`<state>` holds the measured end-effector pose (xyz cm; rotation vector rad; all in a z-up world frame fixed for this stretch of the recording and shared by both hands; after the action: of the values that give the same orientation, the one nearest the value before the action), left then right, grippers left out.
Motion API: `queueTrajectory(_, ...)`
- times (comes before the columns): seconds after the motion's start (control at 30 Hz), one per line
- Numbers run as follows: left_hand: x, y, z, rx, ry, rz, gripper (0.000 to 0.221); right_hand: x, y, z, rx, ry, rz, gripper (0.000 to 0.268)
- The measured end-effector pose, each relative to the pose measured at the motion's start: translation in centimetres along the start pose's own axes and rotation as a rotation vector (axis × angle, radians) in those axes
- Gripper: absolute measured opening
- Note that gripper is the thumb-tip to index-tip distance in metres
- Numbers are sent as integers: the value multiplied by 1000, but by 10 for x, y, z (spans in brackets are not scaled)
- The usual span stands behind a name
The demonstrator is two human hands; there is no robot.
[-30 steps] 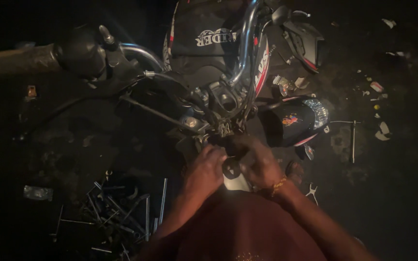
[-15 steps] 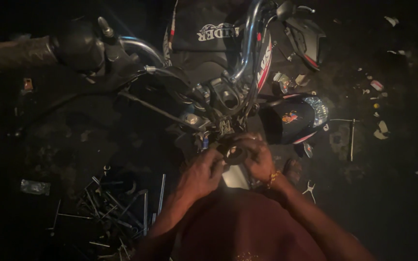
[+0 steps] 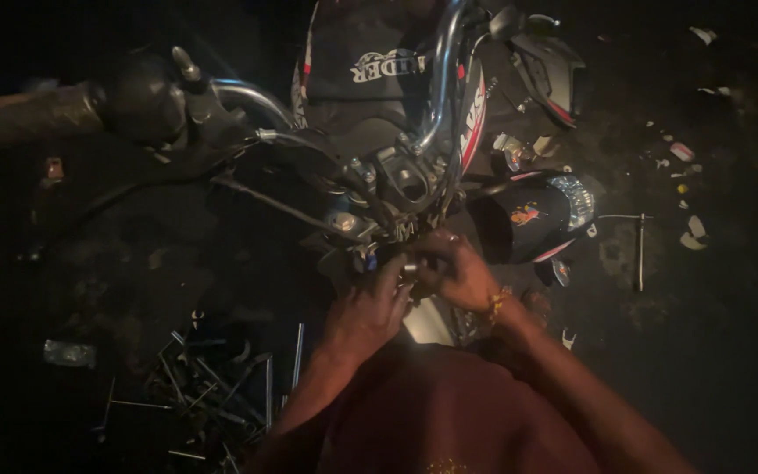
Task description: The person kneels beside a motorcycle at night and works on its front section, using pliers to grip and manipulate small parts and fasteners near the handlebar and front panel. They handle small metal components one at a time, setting pieces on the ground and returning to the bike.
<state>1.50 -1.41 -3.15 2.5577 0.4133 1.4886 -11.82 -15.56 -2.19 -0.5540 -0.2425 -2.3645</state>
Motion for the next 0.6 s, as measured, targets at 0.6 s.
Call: queueTrajectory(0.6,15,25,-26,202,-185,-309,19,-4,-23,5,294,117,-75,26)
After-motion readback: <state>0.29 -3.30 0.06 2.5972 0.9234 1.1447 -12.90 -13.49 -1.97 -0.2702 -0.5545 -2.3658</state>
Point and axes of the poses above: each hand's wrist, its own y-axis towards the middle knuckle, its own x-axis out of the back of the hand, z = x × y, the point moved 3 cm from there along y, towards the middle knuckle, and after that the axes turned 11 degrees about -z, right-handed, at the moved point
